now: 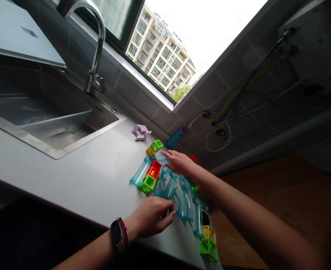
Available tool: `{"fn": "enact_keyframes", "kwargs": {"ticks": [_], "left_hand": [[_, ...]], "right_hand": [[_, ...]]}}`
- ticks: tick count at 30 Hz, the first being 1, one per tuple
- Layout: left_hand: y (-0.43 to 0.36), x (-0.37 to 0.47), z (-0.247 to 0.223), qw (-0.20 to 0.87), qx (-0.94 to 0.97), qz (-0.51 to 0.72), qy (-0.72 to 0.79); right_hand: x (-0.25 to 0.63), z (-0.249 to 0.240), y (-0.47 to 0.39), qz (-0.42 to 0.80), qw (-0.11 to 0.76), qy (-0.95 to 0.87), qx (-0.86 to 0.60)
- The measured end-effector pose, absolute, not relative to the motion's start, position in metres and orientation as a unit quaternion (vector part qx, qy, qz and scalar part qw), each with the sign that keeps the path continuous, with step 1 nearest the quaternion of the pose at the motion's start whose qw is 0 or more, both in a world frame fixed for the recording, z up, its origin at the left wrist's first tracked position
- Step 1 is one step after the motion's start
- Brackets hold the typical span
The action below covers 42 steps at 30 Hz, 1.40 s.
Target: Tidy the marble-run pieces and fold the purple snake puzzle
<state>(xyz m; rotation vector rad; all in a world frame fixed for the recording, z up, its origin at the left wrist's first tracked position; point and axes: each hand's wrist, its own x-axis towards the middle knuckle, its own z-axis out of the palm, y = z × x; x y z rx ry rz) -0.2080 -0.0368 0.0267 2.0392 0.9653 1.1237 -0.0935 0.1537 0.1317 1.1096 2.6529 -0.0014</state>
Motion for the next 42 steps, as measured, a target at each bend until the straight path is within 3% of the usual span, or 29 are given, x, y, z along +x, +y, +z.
{"fn": "enact_keyframes", "kwargs": {"ticks": [7,11,18,32,42], "left_hand": [[-0.038,-0.214,0.022,0.280,0.798,0.376,0.378],[-0.037,-0.213,0.020,0.291,0.785,0.369,0.404],[-0.037,-0.214,0.017,0.302,0.770,0.359,0.433],[-0.037,-0.215,0.012,0.305,0.784,0.335,0.424],[-0.036,-0.212,0.008,0.305,0.785,0.346,0.414]], "right_hand": [[-0.091,0.117,0.097,0.031,0.190,0.932,0.308],[-0.086,0.113,0.082,-0.023,0.174,0.903,0.393],[-0.104,0.112,0.103,-0.058,0.138,0.878,0.454],[-0.145,0.099,0.100,-0.051,0.191,0.860,0.470],[-0.130,0.109,0.098,-0.050,0.161,0.865,0.472]]}}
